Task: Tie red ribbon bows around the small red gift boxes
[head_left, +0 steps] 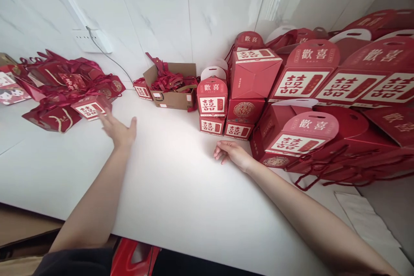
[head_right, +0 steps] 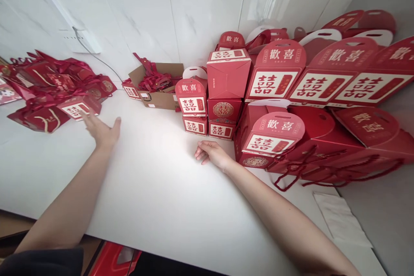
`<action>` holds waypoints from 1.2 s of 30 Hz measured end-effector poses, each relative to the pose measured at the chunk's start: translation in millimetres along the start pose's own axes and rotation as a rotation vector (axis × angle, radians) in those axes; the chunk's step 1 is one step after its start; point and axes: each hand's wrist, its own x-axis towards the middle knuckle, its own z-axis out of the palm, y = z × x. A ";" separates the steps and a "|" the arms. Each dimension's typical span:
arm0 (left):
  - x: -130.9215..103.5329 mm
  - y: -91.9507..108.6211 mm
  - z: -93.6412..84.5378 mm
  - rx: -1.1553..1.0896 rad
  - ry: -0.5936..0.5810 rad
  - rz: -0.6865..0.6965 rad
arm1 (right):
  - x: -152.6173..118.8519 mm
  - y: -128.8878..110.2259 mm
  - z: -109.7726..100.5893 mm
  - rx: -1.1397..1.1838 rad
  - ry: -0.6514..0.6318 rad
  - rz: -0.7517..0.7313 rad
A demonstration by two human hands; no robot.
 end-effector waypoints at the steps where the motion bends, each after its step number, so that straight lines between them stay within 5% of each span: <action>1: 3.9 1.7 10.2 0.028 0.105 -0.070 | 0.1 0.6 0.8 -0.017 -0.010 -0.004; 3: 15.4 14.6 30.6 0.037 0.087 -0.078 | 0.5 2.1 2.1 -0.044 -0.029 -0.011; 6: 39.9 53.7 56.5 -0.203 -0.217 0.058 | 1.0 3.8 2.8 -0.067 -0.048 -0.022; 9: 64.4 95.3 75.0 -0.416 -0.361 0.095 | 0.9 2.5 2.4 -0.069 -0.051 -0.024; 14: 83.7 126.4 90.5 -0.407 -0.249 0.217 | -0.1 -4.5 0.0 -0.059 -0.038 -0.011; 18: 82.2 134.1 75.8 -0.310 -0.027 0.235 | 0.3 -7.3 -1.7 -0.077 -0.047 -0.001; 22: 70.6 148.9 31.1 -0.166 0.296 0.358 | 2.3 -4.0 0.5 -0.127 -0.062 -0.002; 27: 26.2 161.4 -10.7 -0.011 0.210 0.372 | -9.4 -14.9 4.9 -0.261 -0.155 0.018; 30: -9.7 159.7 -4.2 0.053 0.021 0.351 | -36.6 -43.7 4.1 -0.441 -0.320 -0.005; 32: -29.3 158.3 10.6 0.008 -0.093 0.430 | -61.7 -67.7 4.4 -0.885 -0.467 -0.147; 36: -46.7 159.5 42.2 -0.227 -0.166 0.649 | -110.1 -106.0 10.6 -1.416 -0.264 -0.190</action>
